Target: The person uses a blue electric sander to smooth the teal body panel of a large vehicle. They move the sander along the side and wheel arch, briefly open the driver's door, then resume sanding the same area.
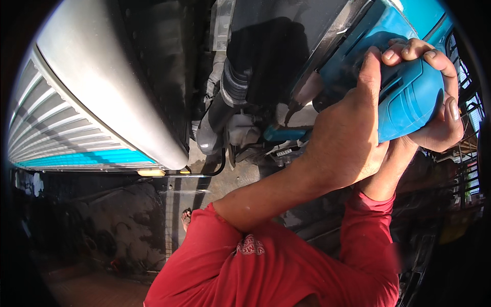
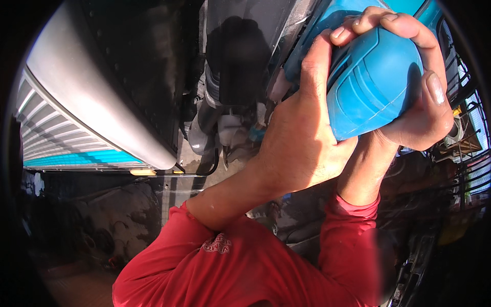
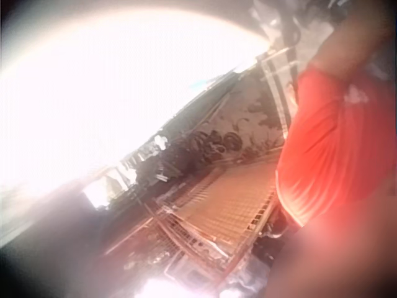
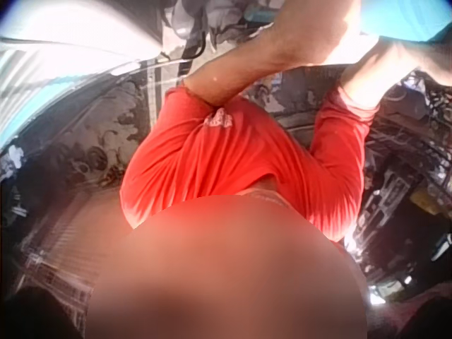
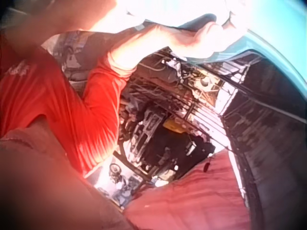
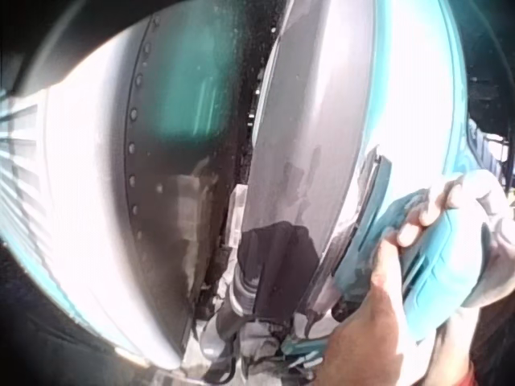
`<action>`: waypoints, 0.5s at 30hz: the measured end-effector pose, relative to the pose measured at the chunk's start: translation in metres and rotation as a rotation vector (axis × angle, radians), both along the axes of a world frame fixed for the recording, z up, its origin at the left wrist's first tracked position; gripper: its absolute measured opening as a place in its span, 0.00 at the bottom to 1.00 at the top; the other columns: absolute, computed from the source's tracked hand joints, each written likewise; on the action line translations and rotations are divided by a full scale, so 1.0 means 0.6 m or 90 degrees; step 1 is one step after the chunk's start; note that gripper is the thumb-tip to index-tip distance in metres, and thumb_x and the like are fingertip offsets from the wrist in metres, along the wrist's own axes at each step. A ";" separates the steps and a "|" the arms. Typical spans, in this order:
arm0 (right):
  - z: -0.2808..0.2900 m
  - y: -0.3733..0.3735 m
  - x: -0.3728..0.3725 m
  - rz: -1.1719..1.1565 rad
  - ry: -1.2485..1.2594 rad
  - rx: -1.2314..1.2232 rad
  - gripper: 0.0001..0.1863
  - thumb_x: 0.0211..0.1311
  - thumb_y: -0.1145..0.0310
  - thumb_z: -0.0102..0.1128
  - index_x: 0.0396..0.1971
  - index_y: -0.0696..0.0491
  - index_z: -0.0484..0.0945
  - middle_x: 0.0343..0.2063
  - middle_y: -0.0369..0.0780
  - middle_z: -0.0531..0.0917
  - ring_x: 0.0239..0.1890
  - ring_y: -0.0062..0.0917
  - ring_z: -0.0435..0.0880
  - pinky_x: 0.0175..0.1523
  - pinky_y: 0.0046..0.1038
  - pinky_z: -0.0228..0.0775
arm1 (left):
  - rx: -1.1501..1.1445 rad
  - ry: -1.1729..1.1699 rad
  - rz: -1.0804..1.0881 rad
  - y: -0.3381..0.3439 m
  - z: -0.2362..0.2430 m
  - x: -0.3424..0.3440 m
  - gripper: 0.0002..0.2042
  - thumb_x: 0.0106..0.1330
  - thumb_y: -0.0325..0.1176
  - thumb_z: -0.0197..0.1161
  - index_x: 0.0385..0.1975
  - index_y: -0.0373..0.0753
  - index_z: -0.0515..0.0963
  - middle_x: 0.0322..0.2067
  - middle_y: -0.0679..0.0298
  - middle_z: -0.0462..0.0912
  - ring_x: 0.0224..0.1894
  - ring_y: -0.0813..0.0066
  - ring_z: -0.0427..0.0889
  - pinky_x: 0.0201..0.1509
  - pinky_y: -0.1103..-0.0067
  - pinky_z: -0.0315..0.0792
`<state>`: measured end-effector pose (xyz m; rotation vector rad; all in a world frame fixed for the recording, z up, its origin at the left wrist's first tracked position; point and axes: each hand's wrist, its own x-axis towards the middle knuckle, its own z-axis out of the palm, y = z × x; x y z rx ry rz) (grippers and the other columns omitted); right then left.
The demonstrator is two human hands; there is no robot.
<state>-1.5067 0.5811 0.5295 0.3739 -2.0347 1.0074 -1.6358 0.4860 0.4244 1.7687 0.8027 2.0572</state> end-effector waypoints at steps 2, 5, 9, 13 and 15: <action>0.003 0.003 0.003 -0.038 -0.021 0.049 0.37 0.67 0.46 0.46 0.65 0.60 0.77 0.54 0.57 0.79 0.55 0.48 0.81 0.70 0.52 0.63 | 0.028 0.004 0.045 0.005 -0.002 0.000 0.52 0.61 0.28 0.74 0.79 0.22 0.43 0.52 0.29 0.82 0.49 0.34 0.88 0.49 0.58 0.83; -0.006 0.001 0.001 -0.021 0.006 -0.001 0.36 0.67 0.47 0.46 0.64 0.60 0.78 0.52 0.56 0.80 0.52 0.48 0.83 0.71 0.52 0.63 | 0.003 0.015 0.036 0.004 -0.008 -0.003 0.53 0.61 0.28 0.75 0.79 0.22 0.43 0.53 0.29 0.82 0.50 0.35 0.88 0.50 0.59 0.83; -0.048 -0.011 -0.012 -0.045 0.064 -0.026 0.33 0.67 0.49 0.49 0.59 0.63 0.77 0.48 0.58 0.81 0.48 0.49 0.85 0.65 0.52 0.69 | -0.081 0.042 0.003 -0.014 -0.025 -0.014 0.53 0.61 0.28 0.74 0.80 0.24 0.43 0.55 0.29 0.81 0.52 0.34 0.87 0.53 0.58 0.83; -0.093 -0.020 -0.022 -0.097 0.104 0.002 0.29 0.67 0.53 0.54 0.53 0.66 0.77 0.44 0.60 0.82 0.44 0.49 0.86 0.58 0.52 0.77 | -0.147 0.046 0.013 -0.024 -0.055 -0.015 0.55 0.59 0.28 0.75 0.82 0.31 0.43 0.59 0.32 0.80 0.55 0.33 0.86 0.54 0.58 0.83; -0.109 -0.022 -0.021 -0.104 0.101 -0.003 0.27 0.67 0.54 0.56 0.51 0.66 0.78 0.42 0.58 0.82 0.42 0.48 0.87 0.56 0.51 0.77 | -0.117 0.045 0.036 -0.022 -0.073 -0.010 0.55 0.58 0.28 0.75 0.82 0.32 0.43 0.59 0.32 0.80 0.55 0.34 0.86 0.54 0.58 0.83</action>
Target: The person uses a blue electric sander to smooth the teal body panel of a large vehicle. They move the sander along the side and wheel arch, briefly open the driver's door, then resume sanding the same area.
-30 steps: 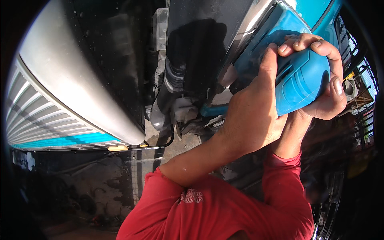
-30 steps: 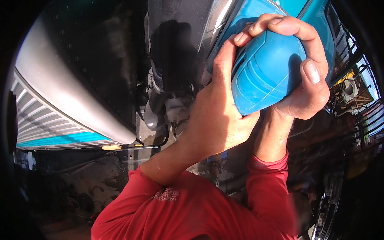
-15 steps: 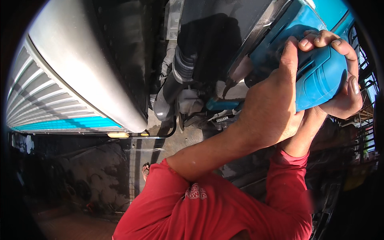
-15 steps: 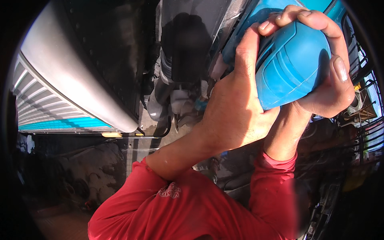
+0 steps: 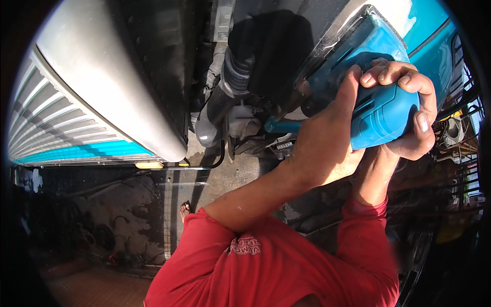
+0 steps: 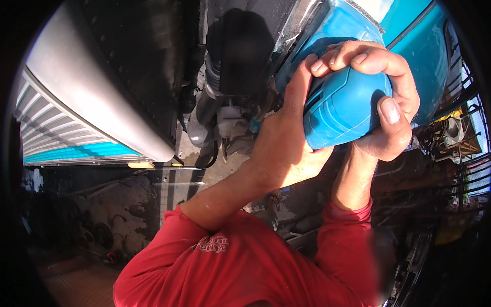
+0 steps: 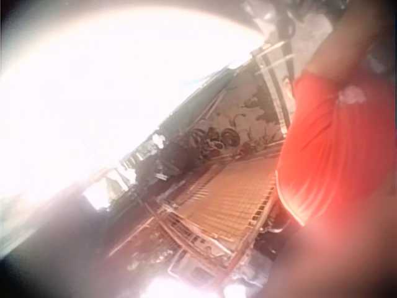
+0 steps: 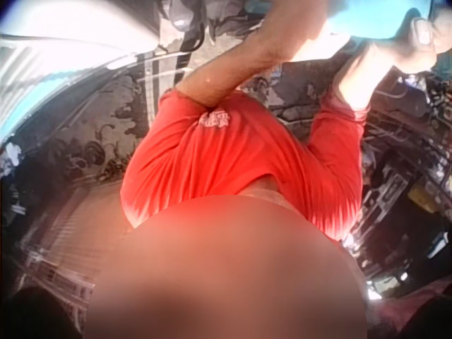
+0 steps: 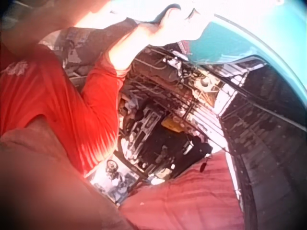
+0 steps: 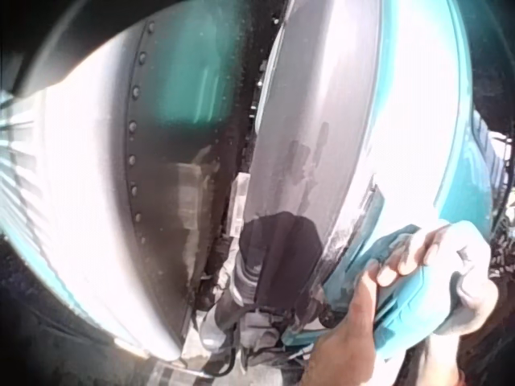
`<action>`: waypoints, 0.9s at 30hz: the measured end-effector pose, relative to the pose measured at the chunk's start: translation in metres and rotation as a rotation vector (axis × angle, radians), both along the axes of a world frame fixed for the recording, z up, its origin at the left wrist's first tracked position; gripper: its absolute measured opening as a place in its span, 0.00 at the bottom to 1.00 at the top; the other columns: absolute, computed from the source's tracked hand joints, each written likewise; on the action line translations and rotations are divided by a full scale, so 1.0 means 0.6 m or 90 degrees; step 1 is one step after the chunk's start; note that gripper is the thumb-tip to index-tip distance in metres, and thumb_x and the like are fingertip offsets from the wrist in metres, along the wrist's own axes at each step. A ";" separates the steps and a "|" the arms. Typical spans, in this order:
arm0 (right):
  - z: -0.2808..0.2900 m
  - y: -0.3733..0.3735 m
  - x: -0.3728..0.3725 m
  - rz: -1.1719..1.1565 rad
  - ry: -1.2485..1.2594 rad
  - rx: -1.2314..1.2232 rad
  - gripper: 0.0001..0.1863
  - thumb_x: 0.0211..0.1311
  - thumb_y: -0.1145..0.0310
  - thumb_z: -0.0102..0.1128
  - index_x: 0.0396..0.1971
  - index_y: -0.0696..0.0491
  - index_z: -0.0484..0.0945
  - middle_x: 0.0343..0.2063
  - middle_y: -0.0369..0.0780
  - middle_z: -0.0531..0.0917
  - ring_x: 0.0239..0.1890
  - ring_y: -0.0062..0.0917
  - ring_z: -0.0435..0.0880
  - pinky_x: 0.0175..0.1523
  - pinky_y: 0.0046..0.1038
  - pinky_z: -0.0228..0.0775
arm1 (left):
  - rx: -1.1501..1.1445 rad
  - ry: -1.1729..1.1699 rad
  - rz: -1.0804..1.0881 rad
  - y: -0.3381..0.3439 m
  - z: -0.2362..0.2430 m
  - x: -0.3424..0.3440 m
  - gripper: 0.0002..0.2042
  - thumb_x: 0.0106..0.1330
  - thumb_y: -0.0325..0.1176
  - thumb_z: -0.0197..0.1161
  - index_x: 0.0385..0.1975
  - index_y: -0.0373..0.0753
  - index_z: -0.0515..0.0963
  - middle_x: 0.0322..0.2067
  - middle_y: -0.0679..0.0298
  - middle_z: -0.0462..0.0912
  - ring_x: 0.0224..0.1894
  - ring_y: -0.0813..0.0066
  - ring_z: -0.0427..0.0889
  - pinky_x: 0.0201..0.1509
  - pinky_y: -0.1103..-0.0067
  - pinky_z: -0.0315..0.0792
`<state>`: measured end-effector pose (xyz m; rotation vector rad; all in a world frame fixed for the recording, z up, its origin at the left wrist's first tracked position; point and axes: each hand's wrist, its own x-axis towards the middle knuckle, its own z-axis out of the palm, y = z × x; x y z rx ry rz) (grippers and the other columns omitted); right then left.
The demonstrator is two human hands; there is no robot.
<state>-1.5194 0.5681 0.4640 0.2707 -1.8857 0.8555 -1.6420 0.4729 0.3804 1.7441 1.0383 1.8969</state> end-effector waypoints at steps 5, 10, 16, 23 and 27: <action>-0.039 -0.009 0.009 -0.024 -0.022 -0.034 0.27 0.65 0.53 0.60 0.48 0.66 0.78 0.42 0.56 0.83 0.43 0.46 0.87 0.58 0.51 0.78 | 0.000 -0.004 0.020 0.002 -0.044 0.006 0.54 0.57 0.28 0.75 0.82 0.32 0.46 0.58 0.34 0.82 0.52 0.35 0.87 0.53 0.57 0.83; -0.083 -0.019 0.011 -0.171 -0.095 -0.017 0.31 0.62 0.45 0.58 0.40 0.63 0.85 0.37 0.52 0.91 0.45 0.45 0.91 0.67 0.55 0.76 | -0.028 0.004 0.016 -0.005 -0.109 -0.006 0.54 0.57 0.29 0.75 0.82 0.34 0.47 0.54 0.37 0.85 0.49 0.35 0.89 0.52 0.57 0.84; -0.131 -0.038 -0.007 -0.156 -0.109 -0.021 0.23 0.65 0.51 0.61 0.34 0.60 0.85 0.33 0.50 0.91 0.39 0.43 0.93 0.63 0.47 0.77 | -0.064 0.016 0.022 -0.011 -0.163 -0.010 0.54 0.59 0.30 0.76 0.83 0.36 0.46 0.57 0.38 0.83 0.52 0.36 0.88 0.54 0.56 0.84; -0.017 -0.017 0.002 -0.165 -0.055 0.007 0.30 0.65 0.47 0.50 0.39 0.64 0.83 0.34 0.54 0.88 0.40 0.45 0.89 0.63 0.50 0.76 | -0.031 -0.001 0.002 0.002 -0.056 0.003 0.53 0.60 0.28 0.75 0.83 0.40 0.45 0.67 0.39 0.76 0.62 0.36 0.83 0.62 0.57 0.81; 0.008 -0.005 0.015 -0.131 -0.007 -0.049 0.32 0.66 0.48 0.48 0.43 0.66 0.83 0.37 0.54 0.88 0.44 0.44 0.88 0.66 0.49 0.73 | -0.058 -0.013 -0.023 0.007 -0.028 0.014 0.54 0.60 0.28 0.75 0.83 0.42 0.43 0.68 0.39 0.75 0.63 0.32 0.82 0.63 0.57 0.80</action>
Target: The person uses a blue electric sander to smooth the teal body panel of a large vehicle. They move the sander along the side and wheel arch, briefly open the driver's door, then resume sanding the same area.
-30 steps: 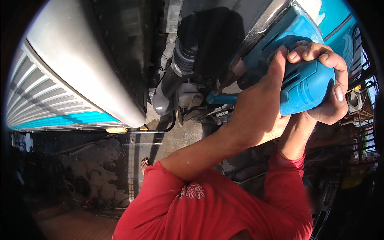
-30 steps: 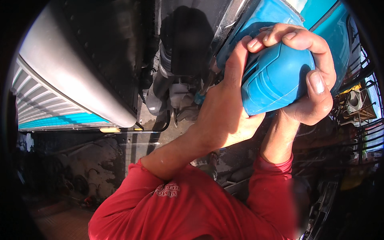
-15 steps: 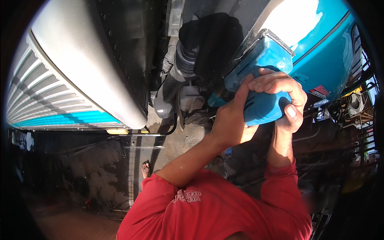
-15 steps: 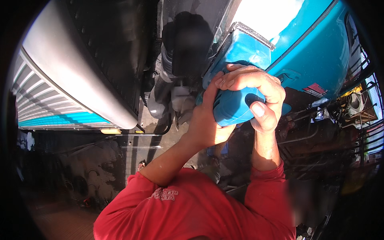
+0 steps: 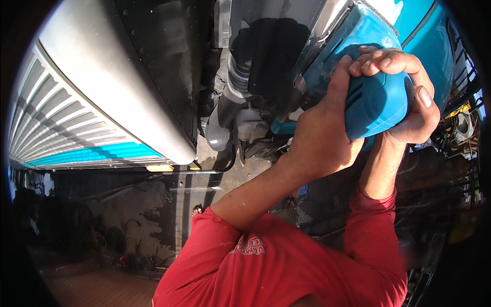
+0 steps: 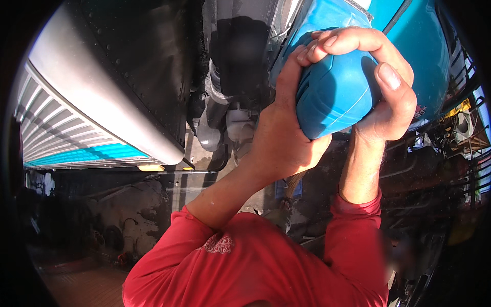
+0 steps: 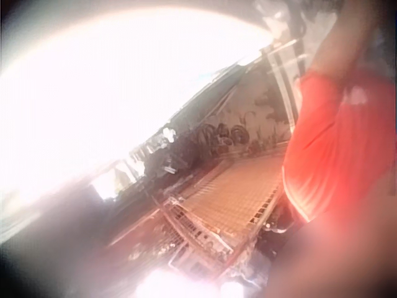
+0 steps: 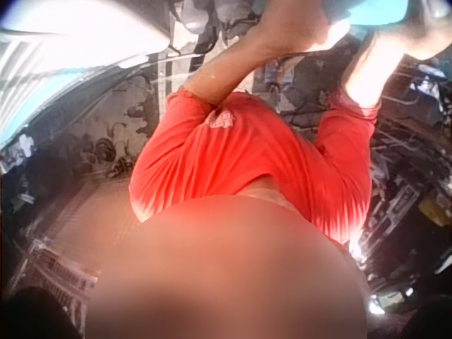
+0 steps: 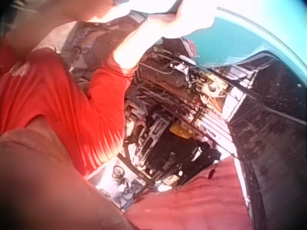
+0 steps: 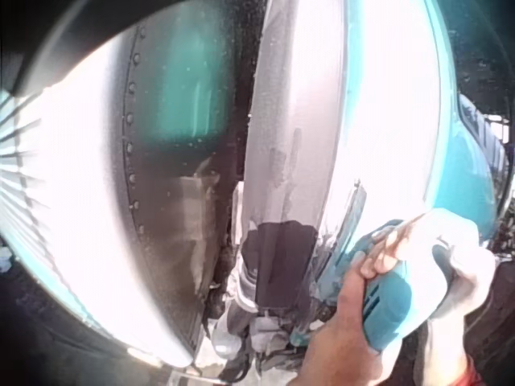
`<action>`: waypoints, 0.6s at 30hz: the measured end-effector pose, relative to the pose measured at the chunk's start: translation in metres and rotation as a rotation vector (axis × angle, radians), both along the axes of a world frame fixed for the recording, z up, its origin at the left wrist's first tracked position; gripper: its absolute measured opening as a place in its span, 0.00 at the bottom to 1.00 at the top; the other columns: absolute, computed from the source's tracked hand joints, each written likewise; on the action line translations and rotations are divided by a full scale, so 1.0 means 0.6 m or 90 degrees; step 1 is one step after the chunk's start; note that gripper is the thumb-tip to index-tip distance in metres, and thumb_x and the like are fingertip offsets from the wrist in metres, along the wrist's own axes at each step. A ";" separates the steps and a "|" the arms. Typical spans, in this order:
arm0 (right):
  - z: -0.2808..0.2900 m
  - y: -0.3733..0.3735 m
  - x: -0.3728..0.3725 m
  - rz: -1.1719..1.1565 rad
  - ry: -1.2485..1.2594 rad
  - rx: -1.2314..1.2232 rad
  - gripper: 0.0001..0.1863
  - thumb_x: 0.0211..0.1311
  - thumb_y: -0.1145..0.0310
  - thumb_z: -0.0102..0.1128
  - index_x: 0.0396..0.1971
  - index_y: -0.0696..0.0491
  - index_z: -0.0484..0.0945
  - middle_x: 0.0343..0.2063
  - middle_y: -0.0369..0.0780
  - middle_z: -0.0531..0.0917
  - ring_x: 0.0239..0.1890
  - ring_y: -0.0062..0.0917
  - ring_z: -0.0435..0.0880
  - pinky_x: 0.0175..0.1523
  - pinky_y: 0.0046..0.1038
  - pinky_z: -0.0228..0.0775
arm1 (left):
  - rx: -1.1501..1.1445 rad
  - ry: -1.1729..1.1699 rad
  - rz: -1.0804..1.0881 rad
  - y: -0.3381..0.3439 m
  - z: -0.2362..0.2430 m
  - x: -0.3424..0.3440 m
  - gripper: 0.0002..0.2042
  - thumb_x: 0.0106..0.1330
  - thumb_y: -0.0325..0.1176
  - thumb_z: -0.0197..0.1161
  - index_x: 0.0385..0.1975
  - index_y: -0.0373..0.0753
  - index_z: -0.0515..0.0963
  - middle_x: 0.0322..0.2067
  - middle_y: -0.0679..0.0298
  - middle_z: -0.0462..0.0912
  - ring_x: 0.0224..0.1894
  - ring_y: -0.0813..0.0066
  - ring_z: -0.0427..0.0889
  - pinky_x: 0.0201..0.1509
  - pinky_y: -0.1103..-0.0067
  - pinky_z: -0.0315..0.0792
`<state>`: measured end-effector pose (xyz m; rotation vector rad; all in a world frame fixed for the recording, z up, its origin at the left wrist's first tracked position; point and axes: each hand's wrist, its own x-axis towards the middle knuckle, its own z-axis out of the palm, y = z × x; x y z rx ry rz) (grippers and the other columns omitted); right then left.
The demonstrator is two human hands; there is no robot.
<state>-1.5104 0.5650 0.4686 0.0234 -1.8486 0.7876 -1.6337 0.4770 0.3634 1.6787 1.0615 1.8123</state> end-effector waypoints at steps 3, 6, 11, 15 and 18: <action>-0.057 -0.007 -0.004 0.002 -0.041 0.021 0.27 0.65 0.53 0.53 0.40 0.66 0.85 0.36 0.52 0.91 0.44 0.42 0.90 0.65 0.47 0.77 | -0.037 0.022 0.016 -0.012 -0.045 -0.008 0.54 0.61 0.29 0.75 0.83 0.41 0.42 0.62 0.38 0.79 0.58 0.31 0.84 0.59 0.56 0.82; -0.123 -0.020 -0.009 0.010 -0.044 0.001 0.21 0.63 0.58 0.59 0.36 0.65 0.86 0.35 0.51 0.92 0.41 0.42 0.92 0.62 0.47 0.80 | -0.013 0.047 0.047 -0.019 -0.098 -0.013 0.53 0.62 0.30 0.73 0.83 0.37 0.43 0.49 0.37 0.86 0.48 0.32 0.88 0.50 0.54 0.84; -0.098 -0.017 -0.004 0.005 -0.058 0.018 0.24 0.64 0.56 0.55 0.37 0.66 0.86 0.35 0.52 0.91 0.42 0.43 0.92 0.63 0.46 0.79 | -0.003 0.036 0.037 -0.015 -0.076 -0.008 0.53 0.61 0.29 0.74 0.83 0.39 0.44 0.61 0.39 0.80 0.58 0.34 0.84 0.60 0.56 0.81; -0.011 -0.005 0.010 -0.041 -0.039 0.015 0.29 0.65 0.48 0.47 0.39 0.63 0.83 0.34 0.53 0.87 0.39 0.44 0.88 0.64 0.50 0.75 | 0.028 0.012 0.012 0.002 -0.012 0.010 0.53 0.61 0.26 0.73 0.82 0.40 0.43 0.70 0.39 0.74 0.66 0.35 0.81 0.67 0.57 0.79; -0.004 -0.005 0.012 -0.037 -0.045 0.013 0.28 0.65 0.50 0.48 0.38 0.63 0.83 0.34 0.52 0.88 0.39 0.44 0.88 0.63 0.50 0.76 | -0.036 -0.006 -0.010 0.001 -0.009 0.017 0.53 0.60 0.24 0.72 0.82 0.40 0.43 0.74 0.39 0.68 0.71 0.37 0.76 0.71 0.58 0.75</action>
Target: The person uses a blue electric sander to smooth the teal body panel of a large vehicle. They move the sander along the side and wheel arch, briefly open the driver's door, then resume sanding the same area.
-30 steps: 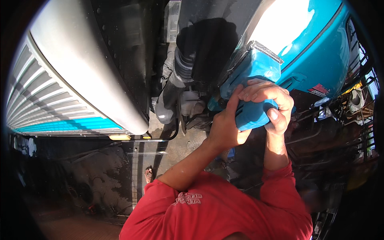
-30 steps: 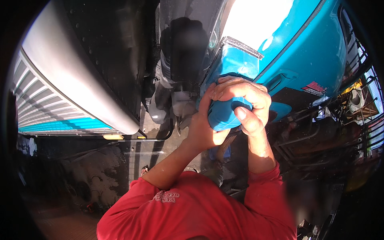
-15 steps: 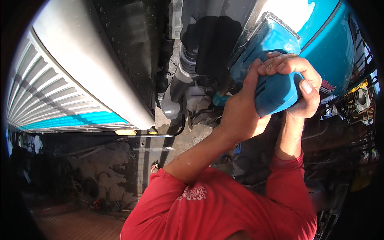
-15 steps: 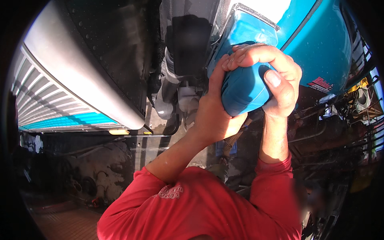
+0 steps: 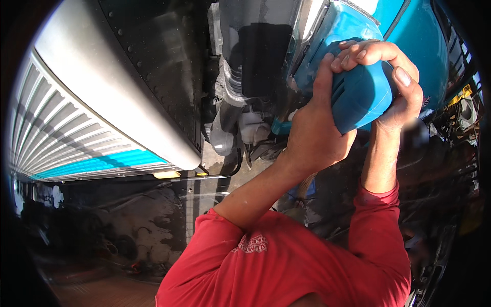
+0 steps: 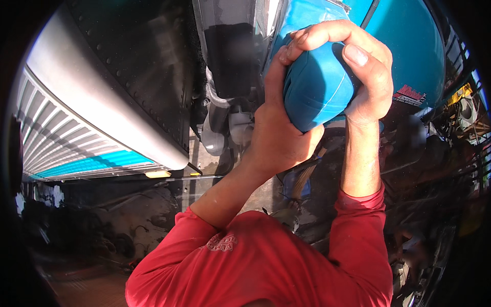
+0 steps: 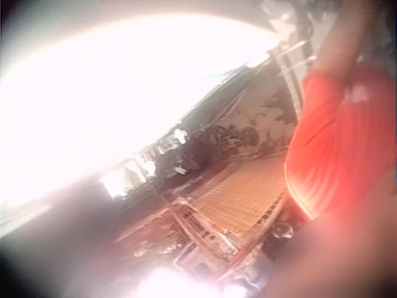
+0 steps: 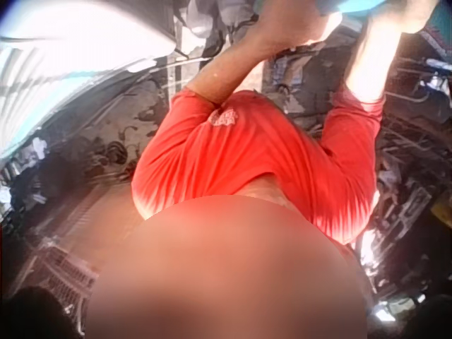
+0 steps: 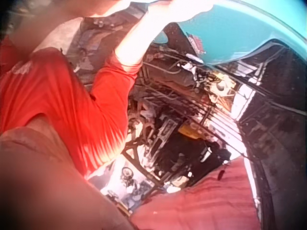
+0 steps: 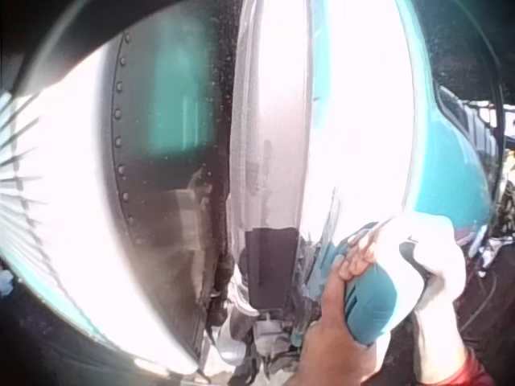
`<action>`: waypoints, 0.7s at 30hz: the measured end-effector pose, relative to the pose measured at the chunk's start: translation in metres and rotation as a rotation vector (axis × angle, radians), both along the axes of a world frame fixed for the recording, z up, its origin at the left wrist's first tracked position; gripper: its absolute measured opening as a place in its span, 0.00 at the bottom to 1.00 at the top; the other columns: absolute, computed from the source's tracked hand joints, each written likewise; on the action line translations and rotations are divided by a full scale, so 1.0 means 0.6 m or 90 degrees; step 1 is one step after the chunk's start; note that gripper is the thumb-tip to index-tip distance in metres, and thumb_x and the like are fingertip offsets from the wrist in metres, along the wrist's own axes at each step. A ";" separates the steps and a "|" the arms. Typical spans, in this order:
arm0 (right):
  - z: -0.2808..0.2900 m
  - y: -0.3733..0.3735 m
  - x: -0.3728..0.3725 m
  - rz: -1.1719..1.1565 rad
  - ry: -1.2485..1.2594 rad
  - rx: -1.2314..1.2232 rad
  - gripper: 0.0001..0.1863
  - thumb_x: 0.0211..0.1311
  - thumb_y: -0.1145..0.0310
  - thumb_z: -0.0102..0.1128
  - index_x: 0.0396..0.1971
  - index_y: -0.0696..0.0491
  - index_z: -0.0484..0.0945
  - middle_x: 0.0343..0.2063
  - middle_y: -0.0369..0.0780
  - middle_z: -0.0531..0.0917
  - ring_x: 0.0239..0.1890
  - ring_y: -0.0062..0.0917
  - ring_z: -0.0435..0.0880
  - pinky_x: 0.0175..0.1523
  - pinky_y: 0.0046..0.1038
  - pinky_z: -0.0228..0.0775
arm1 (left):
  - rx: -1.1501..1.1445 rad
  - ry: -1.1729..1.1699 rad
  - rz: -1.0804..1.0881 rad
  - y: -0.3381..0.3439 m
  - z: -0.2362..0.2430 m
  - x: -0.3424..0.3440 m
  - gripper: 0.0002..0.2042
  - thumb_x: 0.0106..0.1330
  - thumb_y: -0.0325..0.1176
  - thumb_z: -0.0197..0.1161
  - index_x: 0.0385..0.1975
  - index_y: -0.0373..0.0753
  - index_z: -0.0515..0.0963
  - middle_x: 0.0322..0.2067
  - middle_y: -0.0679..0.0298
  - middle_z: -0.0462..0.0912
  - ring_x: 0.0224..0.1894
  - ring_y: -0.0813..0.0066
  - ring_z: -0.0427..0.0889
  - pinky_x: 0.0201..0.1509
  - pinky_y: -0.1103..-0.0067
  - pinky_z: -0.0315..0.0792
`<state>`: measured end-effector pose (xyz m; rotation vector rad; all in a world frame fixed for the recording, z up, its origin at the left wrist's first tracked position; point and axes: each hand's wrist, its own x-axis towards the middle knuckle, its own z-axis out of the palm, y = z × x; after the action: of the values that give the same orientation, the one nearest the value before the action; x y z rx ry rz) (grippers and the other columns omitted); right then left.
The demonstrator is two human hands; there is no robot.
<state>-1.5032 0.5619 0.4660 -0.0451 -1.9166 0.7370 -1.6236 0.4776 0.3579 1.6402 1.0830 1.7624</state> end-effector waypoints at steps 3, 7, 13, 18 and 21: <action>-0.053 -0.008 -0.010 0.007 -0.031 0.023 0.24 0.66 0.53 0.53 0.35 0.63 0.83 0.33 0.52 0.90 0.39 0.43 0.91 0.63 0.48 0.78 | 0.028 0.017 0.030 -0.010 -0.046 -0.007 0.53 0.58 0.21 0.73 0.82 0.40 0.45 0.77 0.41 0.63 0.77 0.42 0.70 0.77 0.60 0.69; -0.117 -0.020 -0.025 0.025 -0.042 0.010 0.22 0.66 0.56 0.56 0.34 0.64 0.85 0.33 0.53 0.91 0.39 0.43 0.92 0.62 0.49 0.80 | 0.089 -0.017 0.024 -0.010 -0.106 -0.009 0.52 0.57 0.20 0.73 0.81 0.38 0.49 0.77 0.45 0.63 0.79 0.47 0.67 0.80 0.62 0.63; -0.030 -0.009 -0.012 -0.024 -0.065 0.028 0.28 0.67 0.51 0.47 0.36 0.63 0.84 0.34 0.53 0.90 0.40 0.43 0.91 0.63 0.49 0.79 | 0.080 -0.051 0.004 0.002 -0.044 -0.007 0.51 0.56 0.18 0.72 0.81 0.38 0.49 0.77 0.47 0.63 0.78 0.50 0.68 0.79 0.62 0.65; 0.014 0.002 -0.007 0.034 -0.030 0.094 0.28 0.68 0.52 0.44 0.38 0.65 0.83 0.35 0.52 0.89 0.40 0.41 0.88 0.65 0.47 0.76 | 0.247 0.021 0.073 0.026 0.014 -0.004 0.52 0.56 0.19 0.70 0.81 0.35 0.46 0.72 0.42 0.69 0.70 0.49 0.76 0.72 0.62 0.72; -0.008 0.019 -0.015 0.051 0.039 0.265 0.18 0.73 0.63 0.51 0.53 0.60 0.79 0.45 0.51 0.87 0.49 0.39 0.87 0.67 0.42 0.76 | 0.208 0.112 0.159 0.016 -0.021 -0.003 0.50 0.55 0.20 0.73 0.78 0.32 0.49 0.64 0.40 0.78 0.59 0.49 0.86 0.64 0.64 0.79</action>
<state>-1.5120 0.5732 0.4612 0.3109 -1.9854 0.3746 -1.6253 0.4871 0.3456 1.9550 1.1688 2.0755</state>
